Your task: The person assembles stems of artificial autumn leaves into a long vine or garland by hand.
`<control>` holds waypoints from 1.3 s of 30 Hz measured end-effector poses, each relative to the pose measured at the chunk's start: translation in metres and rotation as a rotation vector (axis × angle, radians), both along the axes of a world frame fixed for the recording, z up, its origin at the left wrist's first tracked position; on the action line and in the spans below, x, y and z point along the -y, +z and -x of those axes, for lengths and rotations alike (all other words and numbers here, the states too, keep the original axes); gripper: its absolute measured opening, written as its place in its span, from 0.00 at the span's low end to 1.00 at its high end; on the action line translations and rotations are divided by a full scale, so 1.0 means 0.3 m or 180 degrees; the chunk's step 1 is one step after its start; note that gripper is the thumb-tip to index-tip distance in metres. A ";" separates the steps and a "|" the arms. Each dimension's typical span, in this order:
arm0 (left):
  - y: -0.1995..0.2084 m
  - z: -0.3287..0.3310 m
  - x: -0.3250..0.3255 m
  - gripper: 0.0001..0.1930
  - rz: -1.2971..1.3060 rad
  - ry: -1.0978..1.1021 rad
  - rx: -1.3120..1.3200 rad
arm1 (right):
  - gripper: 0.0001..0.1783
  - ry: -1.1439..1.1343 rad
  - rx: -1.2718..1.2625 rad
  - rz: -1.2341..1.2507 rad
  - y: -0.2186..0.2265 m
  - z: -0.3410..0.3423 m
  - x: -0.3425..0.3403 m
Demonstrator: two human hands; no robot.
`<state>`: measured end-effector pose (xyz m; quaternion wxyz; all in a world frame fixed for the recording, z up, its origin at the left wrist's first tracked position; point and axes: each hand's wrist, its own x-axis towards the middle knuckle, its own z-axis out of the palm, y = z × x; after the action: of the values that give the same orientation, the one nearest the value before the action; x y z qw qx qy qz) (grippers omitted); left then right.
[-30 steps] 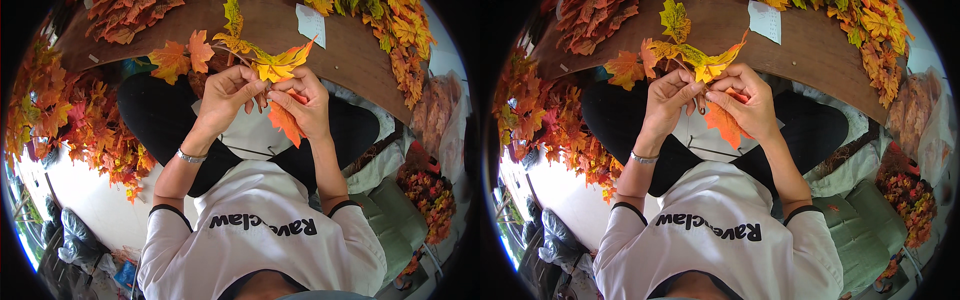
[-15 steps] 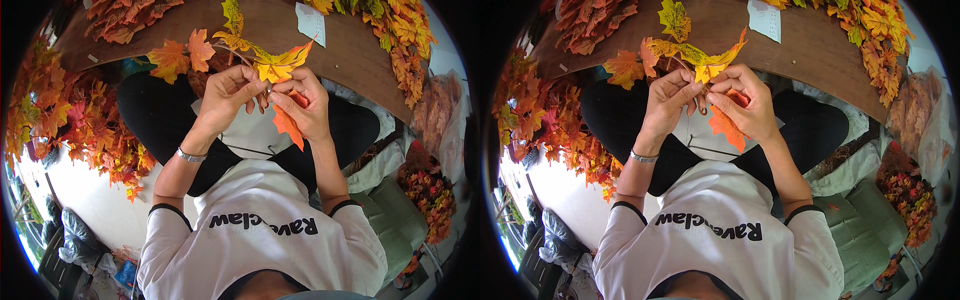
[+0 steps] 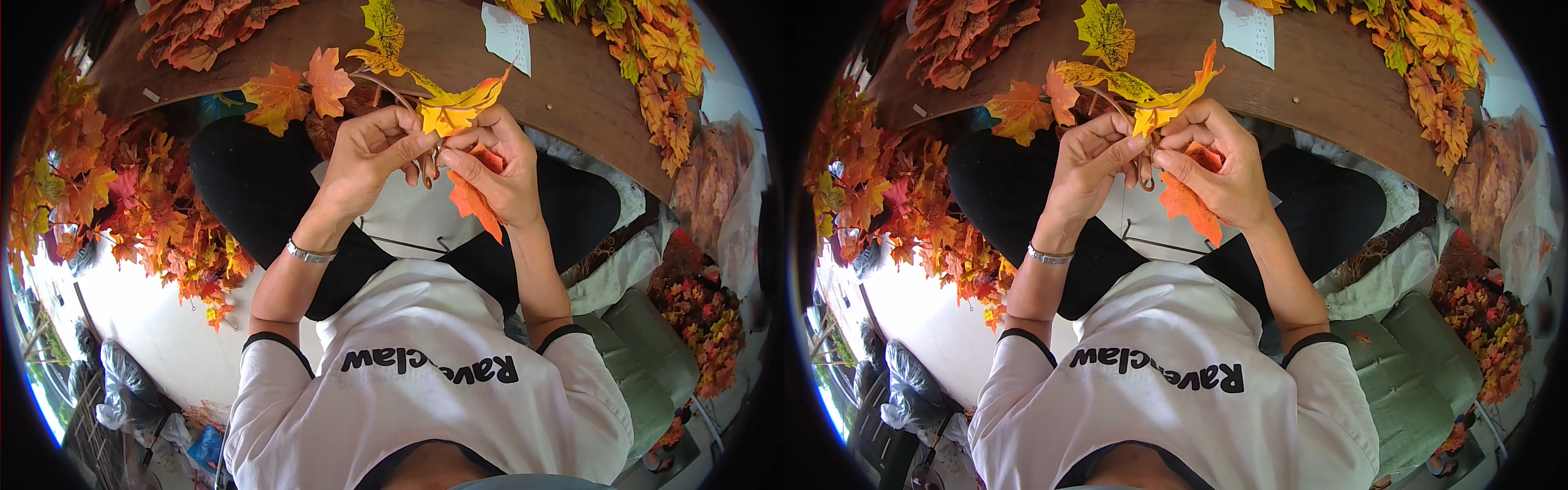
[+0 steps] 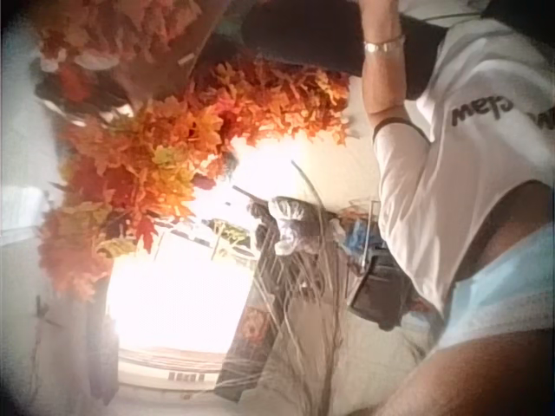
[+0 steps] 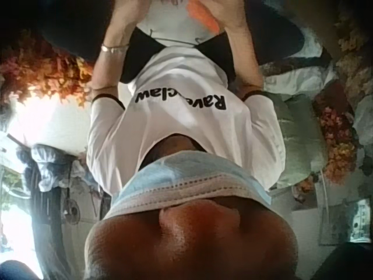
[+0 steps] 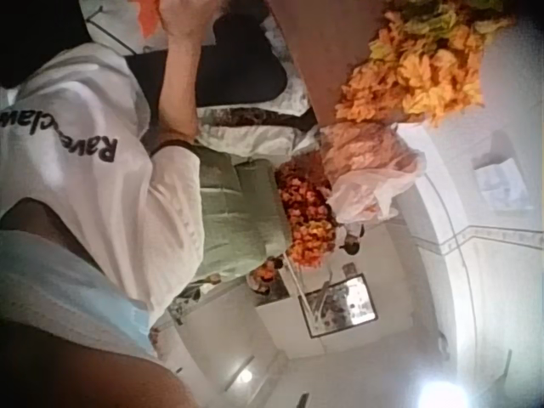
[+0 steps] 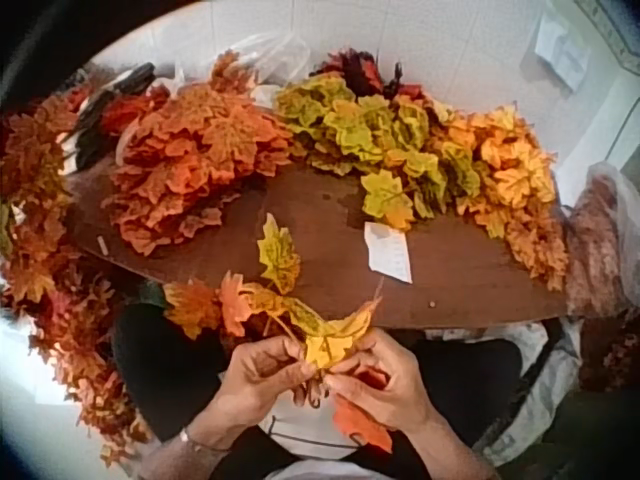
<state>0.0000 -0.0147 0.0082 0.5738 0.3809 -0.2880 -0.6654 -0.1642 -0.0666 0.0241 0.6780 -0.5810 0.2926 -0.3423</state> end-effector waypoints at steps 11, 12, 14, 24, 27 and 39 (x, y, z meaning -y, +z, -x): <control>0.003 0.001 -0.002 0.06 0.0059 -0.0006 0.0023 | 0.12 0.0045 0.0044 -0.0098 0.004 -0.002 -0.004; 0.005 0.002 -0.002 0.06 0.0044 -0.0024 0.0034 | 0.12 0.0050 0.0094 -0.0167 0.005 -0.003 -0.005; 0.008 0.002 -0.003 0.06 0.0031 -0.0039 0.0048 | 0.12 0.0033 0.0049 -0.0111 0.002 0.001 -0.004; 0.002 0.008 -0.003 0.06 0.0023 -0.0070 0.0068 | 0.11 0.0008 -0.0004 0.0010 0.008 0.001 -0.006; 0.002 0.010 -0.004 0.06 0.0013 -0.0095 0.0094 | 0.11 0.0118 0.0049 -0.0062 -0.001 0.006 0.000; 0.002 0.001 -0.004 0.06 0.0032 -0.0115 0.0028 | 0.11 0.0035 0.0151 -0.0095 -0.002 -0.002 -0.010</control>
<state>-0.0003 -0.0135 0.0088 0.5623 0.3758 -0.3007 -0.6725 -0.1637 -0.0637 0.0233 0.6952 -0.5642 0.2784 -0.3478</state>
